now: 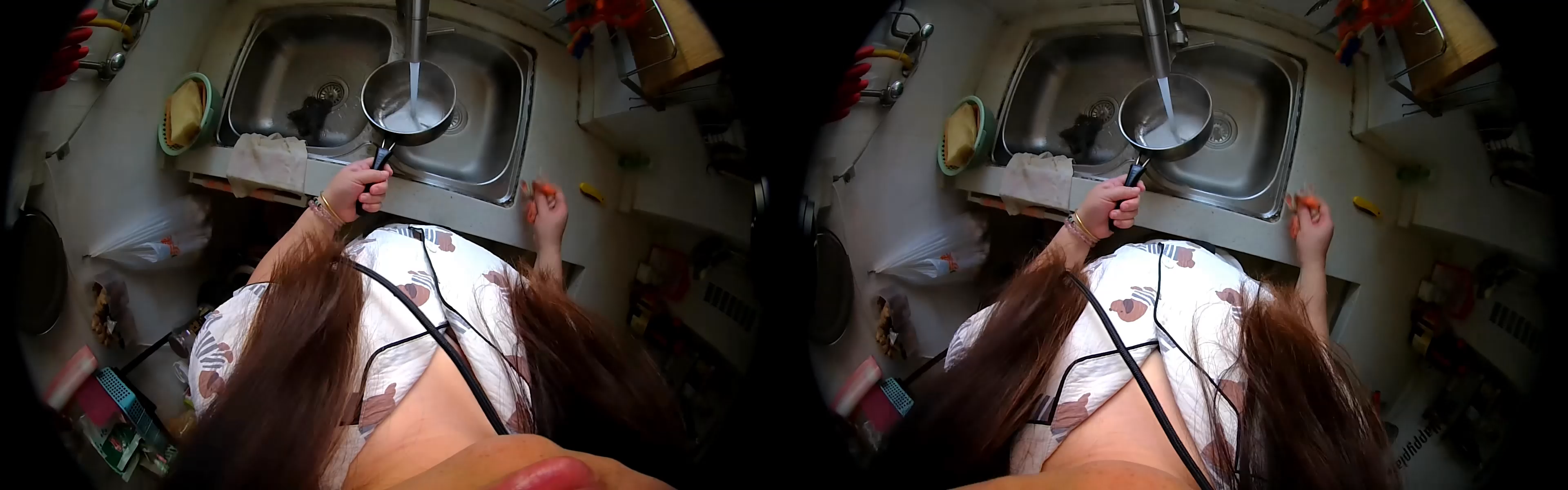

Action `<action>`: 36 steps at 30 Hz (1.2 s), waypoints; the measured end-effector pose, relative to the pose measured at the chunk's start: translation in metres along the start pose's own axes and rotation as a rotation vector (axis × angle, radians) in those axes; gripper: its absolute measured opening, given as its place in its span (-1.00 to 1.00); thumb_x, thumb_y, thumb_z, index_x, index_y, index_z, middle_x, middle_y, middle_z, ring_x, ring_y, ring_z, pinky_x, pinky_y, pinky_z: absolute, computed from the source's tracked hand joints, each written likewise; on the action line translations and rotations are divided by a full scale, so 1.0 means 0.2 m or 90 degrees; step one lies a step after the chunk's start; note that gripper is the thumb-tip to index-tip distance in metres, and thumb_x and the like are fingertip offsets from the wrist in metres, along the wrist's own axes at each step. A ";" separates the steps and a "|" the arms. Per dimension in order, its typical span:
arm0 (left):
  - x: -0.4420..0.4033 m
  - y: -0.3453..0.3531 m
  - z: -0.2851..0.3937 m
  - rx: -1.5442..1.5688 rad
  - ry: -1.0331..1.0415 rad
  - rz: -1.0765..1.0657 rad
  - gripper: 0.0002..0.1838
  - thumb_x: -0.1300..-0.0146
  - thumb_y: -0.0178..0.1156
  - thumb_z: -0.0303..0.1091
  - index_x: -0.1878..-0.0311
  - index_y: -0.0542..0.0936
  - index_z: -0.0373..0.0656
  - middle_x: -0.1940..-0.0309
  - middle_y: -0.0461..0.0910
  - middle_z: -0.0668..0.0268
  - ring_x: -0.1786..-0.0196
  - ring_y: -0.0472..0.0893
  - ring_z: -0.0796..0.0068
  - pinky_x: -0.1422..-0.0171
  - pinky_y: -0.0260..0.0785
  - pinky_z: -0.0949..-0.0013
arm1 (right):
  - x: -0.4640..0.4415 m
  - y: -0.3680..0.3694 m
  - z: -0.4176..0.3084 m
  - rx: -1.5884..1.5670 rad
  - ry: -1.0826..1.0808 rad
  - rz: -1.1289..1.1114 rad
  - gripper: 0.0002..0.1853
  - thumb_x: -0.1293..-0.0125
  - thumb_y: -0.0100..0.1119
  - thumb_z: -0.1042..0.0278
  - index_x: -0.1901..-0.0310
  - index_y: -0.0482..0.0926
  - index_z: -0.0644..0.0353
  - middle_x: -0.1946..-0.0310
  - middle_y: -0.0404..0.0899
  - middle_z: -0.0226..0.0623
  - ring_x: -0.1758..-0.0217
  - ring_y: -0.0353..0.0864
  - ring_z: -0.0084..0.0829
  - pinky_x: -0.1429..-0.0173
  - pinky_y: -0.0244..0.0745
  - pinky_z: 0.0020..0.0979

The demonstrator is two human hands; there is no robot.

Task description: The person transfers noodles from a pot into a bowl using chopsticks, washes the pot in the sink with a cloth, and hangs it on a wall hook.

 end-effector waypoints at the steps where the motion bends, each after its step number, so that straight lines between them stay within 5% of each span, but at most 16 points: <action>1: 0.00 0.00 0.00 0.005 -0.012 0.011 -0.97 -0.33 0.00 -0.40 0.23 0.39 -0.10 0.70 0.23 0.50 0.76 0.13 0.73 0.70 -0.02 0.58 | 0.04 0.15 -0.27 -0.090 -0.082 -0.016 -0.78 -0.27 0.09 0.52 0.06 0.41 0.17 0.34 0.51 -0.42 0.45 0.43 -0.71 0.42 0.31 -0.72; 5: 0.01 -0.03 -0.03 -0.144 0.002 0.073 -0.81 -0.37 -0.02 -0.20 0.32 0.33 -0.05 0.71 0.18 0.52 0.75 0.11 0.73 0.71 -0.06 0.56 | 0.00 0.70 -0.73 0.033 -0.251 -0.268 -0.73 -0.22 0.08 0.58 0.03 0.44 0.20 0.17 0.54 -0.26 0.27 0.53 -0.57 0.28 0.44 -0.57; 7: 0.04 -0.01 -0.03 -0.222 0.006 0.135 -0.76 -0.37 -0.02 -0.13 0.34 0.31 -0.05 0.72 0.17 0.52 0.76 0.10 0.72 0.73 -0.06 0.55 | 0.04 1.04 -0.91 0.317 -0.636 -0.310 -0.70 -0.13 0.14 0.56 0.05 0.49 0.22 0.08 0.52 -0.18 0.17 0.56 -0.37 0.11 0.48 -0.41; 9: 0.05 -0.01 -0.03 -0.298 0.011 0.166 -0.76 -0.37 -0.04 -0.11 0.32 0.31 -0.05 0.73 0.15 0.53 0.77 0.09 0.71 0.73 -0.07 0.55 | -0.05 1.35 -0.73 0.510 -0.785 -0.431 -0.74 -0.09 0.18 0.43 0.14 0.58 0.21 0.05 0.52 -0.14 0.12 0.55 -0.21 -0.01 0.45 -0.33; 12: 0.05 -0.05 -0.03 -0.443 0.093 0.217 -0.78 -0.33 0.01 -0.16 0.32 0.34 -0.10 0.73 0.22 0.48 0.76 0.18 0.66 0.72 0.03 0.50 | -0.18 1.60 -0.42 1.013 -0.668 -0.555 -0.72 -0.10 0.19 0.22 0.19 0.63 0.16 0.08 0.56 -0.18 0.07 0.57 -0.21 0.01 0.48 -0.35; 15: 0.04 -0.14 0.01 -0.707 0.350 0.280 -0.74 -0.29 0.06 -0.20 0.34 0.40 -0.22 0.71 0.34 0.34 0.68 0.32 0.52 0.59 0.18 0.37 | -0.15 1.60 -0.42 1.091 -0.443 -0.655 -0.72 -0.07 0.18 0.12 0.30 0.67 0.14 0.19 0.61 -0.20 0.09 0.61 -0.26 0.08 0.51 -0.33; 16: 0.05 -0.14 0.02 -0.809 0.464 0.296 -0.73 -0.28 0.07 -0.21 0.35 0.42 -0.25 0.70 0.37 0.29 0.65 0.36 0.48 0.55 0.22 0.34 | -0.22 1.63 -0.30 1.050 -0.592 -0.562 -0.80 0.10 0.28 0.25 0.43 0.66 0.15 0.38 0.64 -0.17 0.28 0.65 -0.20 0.25 0.54 -0.22; 19: 0.03 -0.14 0.01 -0.775 0.404 0.303 -0.71 -0.26 0.09 -0.23 0.38 0.43 -0.32 0.68 0.39 0.20 0.56 0.40 0.40 0.43 0.24 0.27 | -0.25 1.73 -0.17 1.049 -0.338 -0.695 -0.84 0.07 0.21 0.36 0.43 0.64 0.21 0.34 0.62 -0.08 0.33 0.64 -0.17 0.31 0.51 -0.23; 20: 0.02 -0.16 0.00 -0.769 0.383 0.297 -0.71 -0.27 0.08 -0.22 0.38 0.42 -0.30 0.69 0.39 0.23 0.59 0.39 0.42 0.46 0.24 0.29 | -0.19 1.79 -0.22 0.888 -0.491 -0.714 -0.91 0.02 0.14 0.46 0.47 0.59 0.26 0.39 0.61 -0.07 0.42 0.62 -0.16 0.41 0.48 -0.23; 23: -0.03 -0.22 -0.04 -0.687 0.300 0.268 -0.74 -0.29 0.07 -0.22 0.36 0.39 -0.24 0.70 0.37 0.32 0.67 0.35 0.50 0.56 0.21 0.38 | -0.38 1.73 -0.15 0.027 0.289 -0.290 -0.94 -0.08 0.04 0.55 0.45 0.53 0.25 0.49 0.56 -0.16 0.49 0.58 -0.18 0.44 0.49 -0.25; 25: -0.03 -0.20 -0.09 -0.537 0.213 0.229 -0.75 -0.30 0.06 -0.22 0.35 0.36 -0.20 0.71 0.35 0.39 0.72 0.32 0.57 0.64 0.17 0.44 | -0.55 1.73 -0.09 -0.461 0.376 -0.082 -0.88 -0.23 -0.08 0.52 0.35 0.50 0.17 0.50 0.52 -0.25 0.44 0.56 -0.27 0.27 0.58 -0.26; 28: -0.09 -0.17 -0.12 -0.510 0.250 0.175 -0.76 -0.32 0.05 -0.21 0.34 0.31 -0.15 0.71 0.32 0.46 0.77 0.27 0.64 0.73 0.09 0.51 | -0.51 1.73 -0.11 -0.365 0.386 -0.211 -0.90 -0.24 -0.04 0.47 0.26 0.50 0.14 0.34 0.53 -0.25 0.28 0.58 -0.28 0.21 0.56 -0.09; 30: -0.06 -0.15 -0.06 -0.561 0.247 0.214 -0.69 -0.27 0.08 -0.19 0.38 0.35 -0.27 0.64 0.41 0.20 0.60 0.41 0.33 0.51 0.23 0.30 | -0.36 1.72 -0.17 -0.146 0.429 -0.371 -0.90 -0.26 -0.04 0.42 0.29 0.51 0.09 0.35 0.55 -0.30 0.29 0.57 -0.31 0.24 0.55 -0.07; 33: -0.05 -0.18 0.02 -0.657 0.322 0.276 -0.64 -0.22 0.12 -0.18 0.42 0.38 -0.35 0.57 0.47 -0.03 0.47 0.47 -0.03 0.35 0.30 0.15 | -0.31 1.68 -0.19 0.329 0.114 -0.656 -0.81 -0.23 0.07 0.20 0.18 0.60 -0.02 0.28 0.60 -0.36 0.33 0.56 -0.34 0.31 0.48 -0.17; 36: -0.06 -0.21 0.05 -0.695 0.326 0.311 -0.64 -0.21 0.12 -0.19 0.46 0.40 -0.36 0.52 0.49 -0.10 0.39 0.48 -0.12 0.31 0.32 0.13 | -0.33 1.64 -0.16 0.926 -0.424 -0.854 -0.71 -0.19 0.08 0.16 0.08 0.62 -0.07 0.21 0.61 -0.38 0.35 0.55 -0.33 0.20 0.43 -0.22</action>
Point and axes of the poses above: each hand's wrist, its own x-axis away from the middle knuckle, its own y-axis out of the palm, z = x × y, the point moved 7 cm from there along -x, towards the middle knuckle
